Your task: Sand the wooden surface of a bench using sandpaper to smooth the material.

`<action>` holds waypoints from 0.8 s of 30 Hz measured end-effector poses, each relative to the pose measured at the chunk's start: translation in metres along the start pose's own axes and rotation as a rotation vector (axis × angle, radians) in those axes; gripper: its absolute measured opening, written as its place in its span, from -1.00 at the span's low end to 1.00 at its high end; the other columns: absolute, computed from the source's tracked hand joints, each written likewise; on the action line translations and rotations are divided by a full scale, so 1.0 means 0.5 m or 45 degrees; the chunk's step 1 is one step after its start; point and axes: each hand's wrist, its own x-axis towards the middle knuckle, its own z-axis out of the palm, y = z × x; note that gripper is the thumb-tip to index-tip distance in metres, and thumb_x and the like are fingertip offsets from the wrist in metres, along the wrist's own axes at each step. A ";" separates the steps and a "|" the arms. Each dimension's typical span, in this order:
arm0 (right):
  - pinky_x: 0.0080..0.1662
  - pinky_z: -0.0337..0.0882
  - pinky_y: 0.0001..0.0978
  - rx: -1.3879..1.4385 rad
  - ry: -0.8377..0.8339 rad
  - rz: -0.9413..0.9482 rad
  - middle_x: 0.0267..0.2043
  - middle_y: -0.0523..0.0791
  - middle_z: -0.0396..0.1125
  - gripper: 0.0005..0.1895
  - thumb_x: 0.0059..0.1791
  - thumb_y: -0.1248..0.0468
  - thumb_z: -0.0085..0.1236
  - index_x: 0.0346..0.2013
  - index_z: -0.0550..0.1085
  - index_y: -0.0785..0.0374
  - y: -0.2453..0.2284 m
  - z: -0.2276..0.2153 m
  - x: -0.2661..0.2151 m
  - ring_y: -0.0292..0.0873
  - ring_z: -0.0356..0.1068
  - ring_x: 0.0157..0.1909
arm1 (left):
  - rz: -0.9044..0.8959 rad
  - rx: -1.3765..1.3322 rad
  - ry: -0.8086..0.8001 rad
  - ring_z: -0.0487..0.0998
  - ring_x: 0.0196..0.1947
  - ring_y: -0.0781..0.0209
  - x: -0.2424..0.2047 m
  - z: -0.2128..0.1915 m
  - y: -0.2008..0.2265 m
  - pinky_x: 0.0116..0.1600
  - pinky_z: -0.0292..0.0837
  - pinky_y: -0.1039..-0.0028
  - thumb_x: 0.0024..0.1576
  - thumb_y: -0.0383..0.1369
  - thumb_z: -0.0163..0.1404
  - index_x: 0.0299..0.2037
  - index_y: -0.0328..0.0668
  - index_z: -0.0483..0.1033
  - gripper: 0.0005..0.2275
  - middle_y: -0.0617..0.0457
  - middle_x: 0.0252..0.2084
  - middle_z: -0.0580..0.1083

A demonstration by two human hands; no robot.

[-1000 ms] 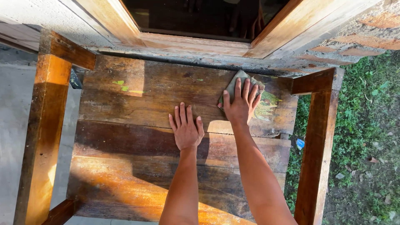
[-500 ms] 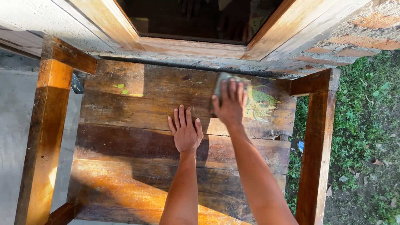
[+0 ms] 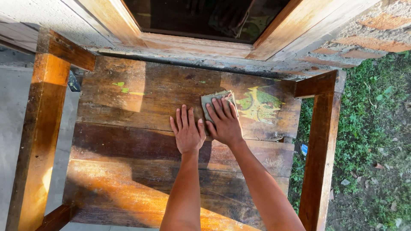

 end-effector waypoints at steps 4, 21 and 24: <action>0.49 -0.20 0.14 0.117 -0.016 0.144 0.62 -0.06 -0.18 -0.31 0.14 -0.17 -0.28 0.52 0.13 0.00 0.030 -0.036 0.018 0.13 -0.18 0.61 | 0.020 0.013 0.043 -0.03 0.55 -0.05 0.009 0.008 -0.002 0.56 -0.34 -0.06 0.34 -0.06 -0.43 0.43 -0.07 0.18 -0.49 -0.03 0.54 0.06; 0.49 -0.23 0.12 0.149 -0.005 0.221 0.60 -0.05 -0.09 -0.34 0.11 -0.12 -0.21 0.48 0.19 -0.01 -0.014 -0.026 -0.086 0.09 -0.24 0.62 | -0.017 0.019 -0.037 -0.05 0.55 -0.02 0.008 -0.009 0.003 0.56 -0.35 -0.05 0.34 -0.07 -0.42 0.43 -0.07 0.19 -0.50 0.00 0.54 0.04; 0.49 -0.28 0.09 0.100 0.071 0.611 0.63 -0.07 -0.16 -0.27 0.09 -0.17 -0.18 0.50 0.16 0.02 0.067 -0.033 -0.110 0.06 -0.29 0.63 | 0.024 0.015 0.031 -0.05 0.55 -0.06 0.006 0.015 -0.006 0.56 -0.35 -0.06 0.36 -0.08 -0.44 0.43 -0.07 0.18 -0.51 -0.01 0.55 0.03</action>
